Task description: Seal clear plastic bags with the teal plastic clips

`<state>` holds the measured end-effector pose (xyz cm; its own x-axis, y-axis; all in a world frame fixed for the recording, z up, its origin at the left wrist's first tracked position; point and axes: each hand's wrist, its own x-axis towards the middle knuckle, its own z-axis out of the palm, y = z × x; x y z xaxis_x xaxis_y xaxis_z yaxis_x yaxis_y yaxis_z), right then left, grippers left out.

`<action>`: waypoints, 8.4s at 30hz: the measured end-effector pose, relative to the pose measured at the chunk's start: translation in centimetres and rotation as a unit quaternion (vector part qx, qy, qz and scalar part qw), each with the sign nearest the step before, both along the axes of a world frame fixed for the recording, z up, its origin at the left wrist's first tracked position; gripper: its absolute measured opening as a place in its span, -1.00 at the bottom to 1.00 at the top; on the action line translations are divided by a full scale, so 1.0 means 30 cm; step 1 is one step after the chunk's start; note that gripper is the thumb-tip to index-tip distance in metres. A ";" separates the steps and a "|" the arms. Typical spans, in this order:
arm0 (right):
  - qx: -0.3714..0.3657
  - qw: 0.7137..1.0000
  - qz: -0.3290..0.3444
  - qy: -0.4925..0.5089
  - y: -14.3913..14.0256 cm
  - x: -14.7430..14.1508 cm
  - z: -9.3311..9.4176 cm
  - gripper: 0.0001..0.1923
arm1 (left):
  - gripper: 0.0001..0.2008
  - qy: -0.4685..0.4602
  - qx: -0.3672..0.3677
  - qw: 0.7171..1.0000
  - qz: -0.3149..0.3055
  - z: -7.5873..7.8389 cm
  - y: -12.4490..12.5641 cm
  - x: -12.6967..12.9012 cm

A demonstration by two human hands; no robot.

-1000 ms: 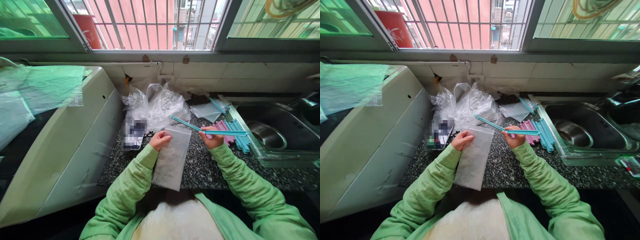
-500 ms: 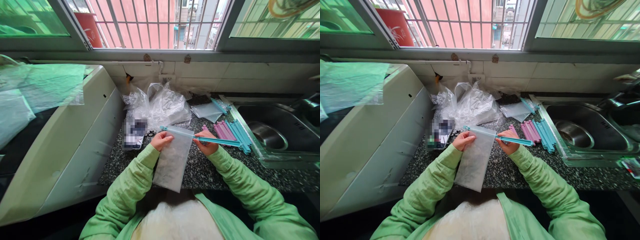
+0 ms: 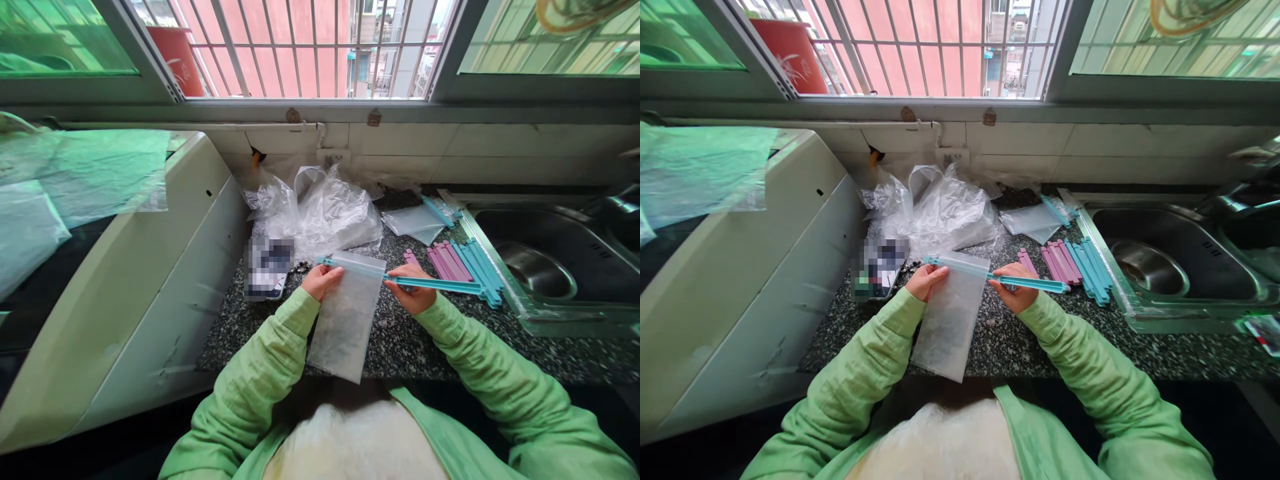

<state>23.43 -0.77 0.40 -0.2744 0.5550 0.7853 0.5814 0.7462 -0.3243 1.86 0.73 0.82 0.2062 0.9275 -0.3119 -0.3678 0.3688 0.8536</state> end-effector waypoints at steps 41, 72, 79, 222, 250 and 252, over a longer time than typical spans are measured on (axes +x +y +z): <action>0.076 0.997 -0.014 -0.009 -0.011 -0.001 0.040 -0.75 | -0.63 -0.002 0.002 0.997 0.072 -0.008 0.003 0.018; 0.106 0.987 -0.013 -0.117 -0.003 -0.009 0.030 -0.84 | -0.74 0.058 0.037 0.995 0.071 -0.046 0.011 0.009; 0.113 0.984 -0.012 -0.134 0.002 -0.011 0.021 -0.84 | -0.67 0.069 0.045 0.995 0.054 -0.036 0.007 0.011; -0.510 0.847 0.033 0.149 0.066 -0.056 0.070 -0.63 | -0.54 0.179 0.142 0.965 -0.126 -0.044 -0.006 0.024; -0.467 0.871 0.003 0.151 0.104 0.013 0.080 -0.65 | -0.45 0.223 0.135 0.948 -0.182 -0.062 -0.019 0.038; -0.471 0.868 0.009 0.156 0.102 0.013 0.084 -0.64 | -0.43 0.221 0.135 0.947 -0.188 -0.060 -0.021 0.038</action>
